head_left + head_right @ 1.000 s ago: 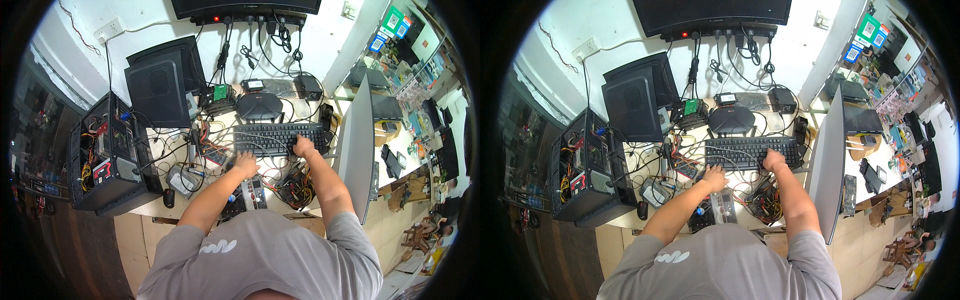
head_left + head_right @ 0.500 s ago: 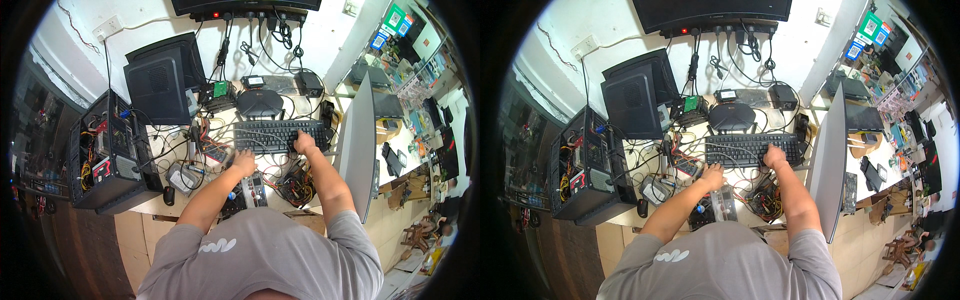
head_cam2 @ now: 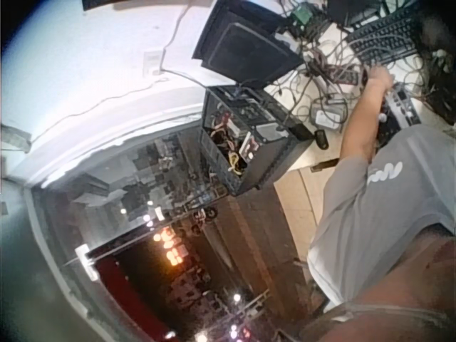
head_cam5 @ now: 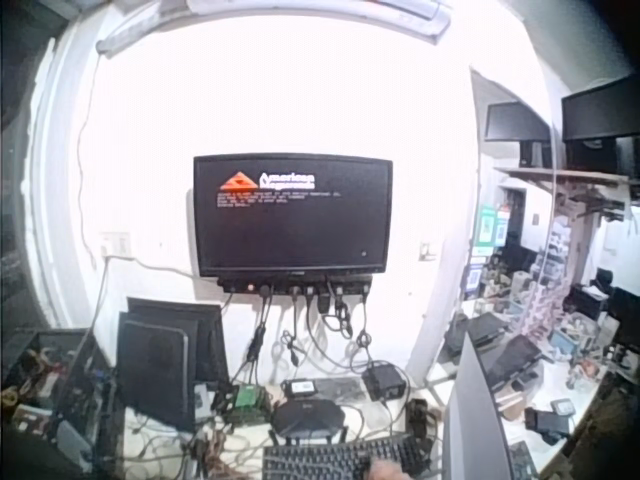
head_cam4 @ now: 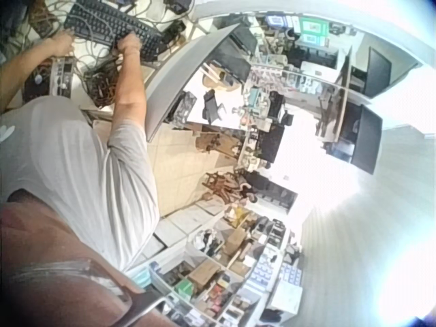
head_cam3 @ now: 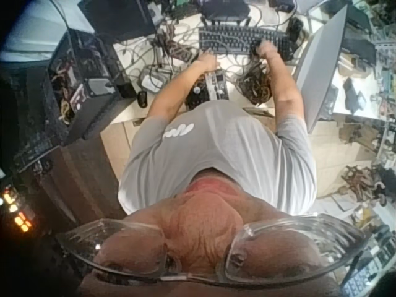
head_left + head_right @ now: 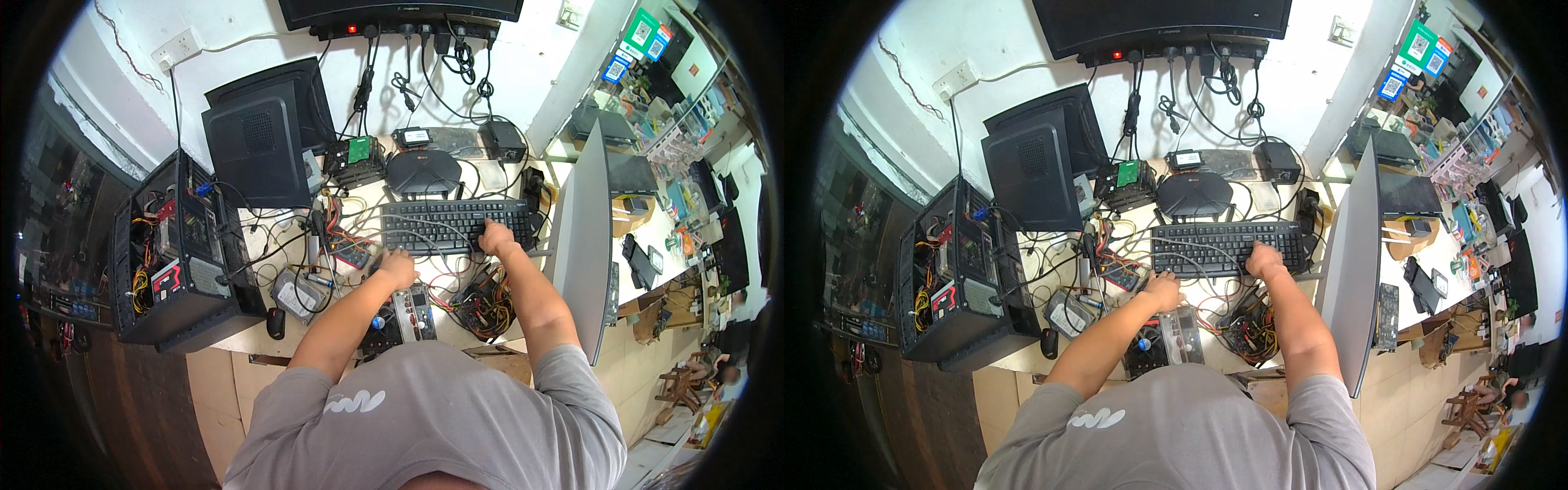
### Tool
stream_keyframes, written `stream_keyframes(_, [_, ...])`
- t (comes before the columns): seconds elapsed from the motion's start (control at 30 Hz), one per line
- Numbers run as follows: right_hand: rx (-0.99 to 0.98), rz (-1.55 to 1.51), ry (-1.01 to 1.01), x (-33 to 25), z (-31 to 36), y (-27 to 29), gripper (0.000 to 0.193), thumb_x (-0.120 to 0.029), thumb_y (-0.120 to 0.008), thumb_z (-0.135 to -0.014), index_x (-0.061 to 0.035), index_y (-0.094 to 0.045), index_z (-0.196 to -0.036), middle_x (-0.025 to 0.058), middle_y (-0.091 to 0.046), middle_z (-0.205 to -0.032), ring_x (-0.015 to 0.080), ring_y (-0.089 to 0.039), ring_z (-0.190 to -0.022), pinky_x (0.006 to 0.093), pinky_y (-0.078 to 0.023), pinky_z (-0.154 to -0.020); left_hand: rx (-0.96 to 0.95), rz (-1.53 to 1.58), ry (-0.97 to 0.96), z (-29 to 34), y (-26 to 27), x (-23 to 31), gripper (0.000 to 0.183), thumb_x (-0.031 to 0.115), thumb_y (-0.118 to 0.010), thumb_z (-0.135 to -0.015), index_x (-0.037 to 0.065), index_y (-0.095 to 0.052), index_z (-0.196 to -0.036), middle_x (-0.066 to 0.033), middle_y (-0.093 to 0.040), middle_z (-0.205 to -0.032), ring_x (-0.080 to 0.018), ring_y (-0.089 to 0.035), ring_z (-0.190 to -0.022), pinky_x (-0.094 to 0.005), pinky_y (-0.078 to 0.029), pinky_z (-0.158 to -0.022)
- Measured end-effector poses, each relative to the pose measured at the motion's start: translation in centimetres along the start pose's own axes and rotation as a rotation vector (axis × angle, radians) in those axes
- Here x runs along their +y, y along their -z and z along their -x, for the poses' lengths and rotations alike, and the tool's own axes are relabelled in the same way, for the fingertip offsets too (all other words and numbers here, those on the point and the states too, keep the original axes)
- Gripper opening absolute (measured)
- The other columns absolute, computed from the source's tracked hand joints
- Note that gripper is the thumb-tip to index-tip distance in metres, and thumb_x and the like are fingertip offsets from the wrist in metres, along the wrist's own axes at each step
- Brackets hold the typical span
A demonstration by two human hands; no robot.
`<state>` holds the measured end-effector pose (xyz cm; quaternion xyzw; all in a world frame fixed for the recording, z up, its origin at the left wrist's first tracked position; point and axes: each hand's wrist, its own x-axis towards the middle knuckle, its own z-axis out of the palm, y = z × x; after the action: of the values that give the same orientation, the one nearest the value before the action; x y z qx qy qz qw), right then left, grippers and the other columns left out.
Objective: The person types on a keyboard, then opens a computer case and manipulates internal cables and components. They later sit on the floor to work on another computer case, handling wires and parts.
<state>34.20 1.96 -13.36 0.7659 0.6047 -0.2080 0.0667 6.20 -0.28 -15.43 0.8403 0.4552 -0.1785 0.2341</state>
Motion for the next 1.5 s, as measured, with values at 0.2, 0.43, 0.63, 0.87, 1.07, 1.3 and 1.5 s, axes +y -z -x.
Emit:
stream_keyframes(0.2, [-0.002, -0.022, -0.009, -0.3, 0.6, 0.5, 0.046, -0.022, -0.056, -0.083, -0.0022, -0.051, -0.125, 0.0206, -0.061, -0.119, 0.0354, -0.057, -0.113, 0.0433, -0.044, -0.097, -0.018, -0.007, -0.005, -0.2, -0.2, -0.2, 0.052, 0.041, -0.05, -0.092, 0.002, -0.055, -0.126, -0.0171, -0.043, -0.141, -0.0336, -0.034, -0.135, -0.0574, -0.02, -0.111])
stream_keyframes(0.43, [0.053, -0.036, -0.012, -0.1, 0.3, 0.1, 0.045, -0.021, -0.055, -0.083, -0.0028, -0.052, -0.125, 0.02, -0.062, -0.118, 0.0352, -0.057, -0.113, 0.043, -0.043, -0.098, -0.041, -0.009, 0.004, -0.2, 0.0, -0.1, 0.052, 0.04, -0.05, -0.092, 0.002, -0.055, -0.127, -0.0161, -0.043, -0.141, -0.0333, -0.034, -0.135, -0.0578, -0.02, -0.111])
stream_keyframes(0.63, [0.06, -0.054, -0.02, -0.3, 0.4, 0.2, 0.045, -0.021, -0.055, -0.083, -0.0031, -0.053, -0.124, 0.0205, -0.063, -0.117, 0.0353, -0.058, -0.112, 0.0434, -0.043, -0.098, -0.031, -0.012, 0.007, 0.0, 0.1, 0.0, 0.052, 0.04, -0.05, -0.092, 0.003, -0.055, -0.127, -0.016, -0.044, -0.141, -0.0326, -0.034, -0.135, -0.057, -0.019, -0.112])
stream_keyframes(0.87, [0.035, -0.039, -0.018, -0.3, 0.3, 0.5, 0.048, -0.021, -0.056, -0.082, -0.0032, -0.051, -0.127, 0.0208, -0.062, -0.117, 0.0355, -0.058, -0.112, 0.0428, -0.044, -0.097, -0.038, -0.007, 0.003, 0.0, 0.0, 0.0, 0.052, 0.04, -0.05, -0.092, 0.003, -0.054, -0.127, -0.0159, -0.044, -0.14, -0.0327, -0.033, -0.135, -0.0573, -0.019, -0.112])
stream_keyframes(1.07, [0.041, -0.059, -0.02, -0.5, 0.3, 0.5, 0.05, -0.022, -0.055, -0.082, -0.0033, -0.05, -0.129, 0.021, -0.061, -0.121, 0.0351, -0.056, -0.115, 0.0428, -0.043, -0.099, -0.013, 0.006, 0.006, 0.0, -0.3, -0.1, 0.05, 0.039, -0.052, -0.091, 0.003, -0.055, -0.126, -0.016, -0.045, -0.138, -0.0329, -0.034, -0.134, -0.0571, -0.019, -0.112])
stream_keyframes(1.3, [-0.013, -0.05, -0.035, -0.6, 0.5, 0.7, 0.048, -0.023, -0.056, -0.084, -0.0034, -0.05, -0.128, 0.021, -0.058, -0.124, 0.0359, -0.055, -0.116, 0.0429, -0.042, -0.1, 0.0, 0.002, 0.002, -0.1, -0.6, -0.2, 0.05, 0.038, -0.052, -0.09, 0.003, -0.055, -0.125, -0.0162, -0.045, -0.138, -0.0329, -0.034, -0.134, -0.0572, -0.019, -0.112])
stream_keyframes(1.5, [-0.015, -0.036, -0.039, -0.6, 0.7, 0.6, 0.048, -0.024, -0.058, -0.083, -0.0034, -0.051, -0.126, 0.0209, -0.06, -0.122, 0.0355, -0.054, -0.116, 0.0421, -0.041, -0.101, -0.005, 0.0, 0.004, 0.1, -0.2, -0.1, 0.05, 0.038, -0.052, -0.091, 0.002, -0.055, -0.126, -0.016, -0.045, -0.139, -0.0333, -0.034, -0.134, -0.0573, -0.019, -0.111])
